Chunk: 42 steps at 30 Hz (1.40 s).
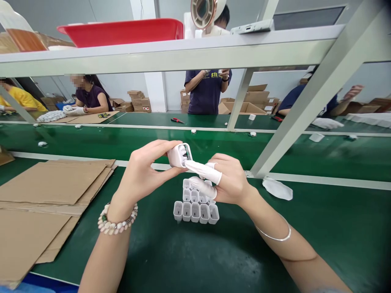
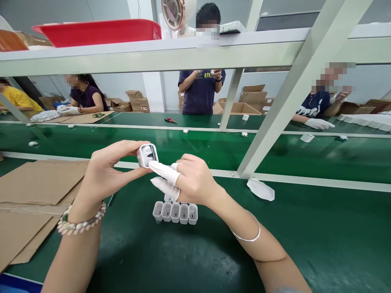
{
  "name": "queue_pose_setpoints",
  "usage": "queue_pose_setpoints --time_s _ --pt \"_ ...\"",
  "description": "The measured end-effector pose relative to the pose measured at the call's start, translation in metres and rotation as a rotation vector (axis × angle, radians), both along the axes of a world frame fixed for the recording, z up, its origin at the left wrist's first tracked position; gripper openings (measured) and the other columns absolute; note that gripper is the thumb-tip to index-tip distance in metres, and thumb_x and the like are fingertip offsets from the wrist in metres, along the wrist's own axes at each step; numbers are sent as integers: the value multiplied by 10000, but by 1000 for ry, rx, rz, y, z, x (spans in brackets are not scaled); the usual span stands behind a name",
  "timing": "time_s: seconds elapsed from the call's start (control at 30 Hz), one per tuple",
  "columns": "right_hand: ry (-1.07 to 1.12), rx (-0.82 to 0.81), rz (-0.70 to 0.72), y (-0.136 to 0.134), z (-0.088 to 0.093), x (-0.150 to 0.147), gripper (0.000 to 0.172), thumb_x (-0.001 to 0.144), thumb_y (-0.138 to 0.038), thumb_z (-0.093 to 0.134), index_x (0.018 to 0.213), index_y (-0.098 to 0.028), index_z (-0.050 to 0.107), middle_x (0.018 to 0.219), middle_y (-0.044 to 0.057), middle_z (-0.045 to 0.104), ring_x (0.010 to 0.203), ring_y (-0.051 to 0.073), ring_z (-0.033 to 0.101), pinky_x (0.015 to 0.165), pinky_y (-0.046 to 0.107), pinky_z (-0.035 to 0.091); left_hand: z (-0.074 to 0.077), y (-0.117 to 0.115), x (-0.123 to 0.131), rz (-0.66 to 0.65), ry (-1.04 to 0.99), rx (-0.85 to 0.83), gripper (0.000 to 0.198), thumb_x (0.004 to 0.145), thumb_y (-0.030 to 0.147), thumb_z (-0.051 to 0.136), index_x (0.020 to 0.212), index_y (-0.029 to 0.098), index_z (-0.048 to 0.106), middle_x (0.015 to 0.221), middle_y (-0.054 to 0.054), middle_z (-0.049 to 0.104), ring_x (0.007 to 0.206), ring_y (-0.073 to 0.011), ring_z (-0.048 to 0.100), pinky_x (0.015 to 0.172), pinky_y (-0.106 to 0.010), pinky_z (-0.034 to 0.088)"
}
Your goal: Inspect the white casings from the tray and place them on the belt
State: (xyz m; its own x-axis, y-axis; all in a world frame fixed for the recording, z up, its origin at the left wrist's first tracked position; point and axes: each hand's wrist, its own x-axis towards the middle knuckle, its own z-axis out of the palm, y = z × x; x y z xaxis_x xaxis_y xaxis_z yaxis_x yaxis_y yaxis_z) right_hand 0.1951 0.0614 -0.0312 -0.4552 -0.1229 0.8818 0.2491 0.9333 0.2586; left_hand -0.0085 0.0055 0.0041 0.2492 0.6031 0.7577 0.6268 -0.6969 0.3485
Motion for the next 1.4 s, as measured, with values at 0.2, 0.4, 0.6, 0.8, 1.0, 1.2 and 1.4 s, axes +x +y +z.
queue_pose_setpoints --time_s 0.2,0.4,0.6,0.8,1.0,1.2,1.4 --pt "98 -236 205 -1 4 2 249 860 -167 600 1100 -212 647 520 -56 553 466 103 439 482 236 364 -2 1 0 -24 -33 -48 404 756 349 767 1129 227 672 1081 -64 708 940 -218 660 843 -350 569" --pt "71 -202 169 2 3 0 307 859 -208 610 1163 -232 646 489 -68 532 444 108 432 487 245 350 0 -1 3 -33 -28 -59 391 768 372 751 1128 244 668 1089 -64 710 956 -236 665 843 -376 574" --pt "5 -185 212 5 0 0 298 891 -237 594 1187 -213 620 493 -68 522 457 109 458 496 252 356 1 -2 2 -23 -34 -62 369 764 367 754 1099 233 679 1077 -65 714 946 -231 664 855 -373 571" --pt "-89 -152 181 4 5 6 289 892 -295 602 1161 -191 619 533 -50 559 474 115 474 505 259 375 0 -2 0 -106 -48 -180 393 733 336 782 1096 214 692 1042 -54 725 891 -199 671 826 -320 588" --pt "7 -345 249 0 10 9 160 892 -319 572 892 -191 666 477 -56 501 445 99 442 474 237 360 0 -2 0 -256 -67 -332 408 725 290 794 1107 180 702 1007 -85 737 859 -214 687 773 -320 606" --pt "-14 -278 260 3 4 3 283 916 -330 553 1140 -187 649 468 -65 515 423 95 438 466 234 345 -1 -3 0 -256 -73 -331 415 704 265 811 1102 210 709 1050 -70 734 890 -209 686 805 -309 603" --pt "-45 -324 283 1 5 6 317 926 -328 538 1205 -199 614 492 -71 527 455 98 447 499 232 362 0 -2 0 -264 -46 -333 414 703 301 811 1093 210 706 998 -64 741 855 -203 689 775 -310 607"
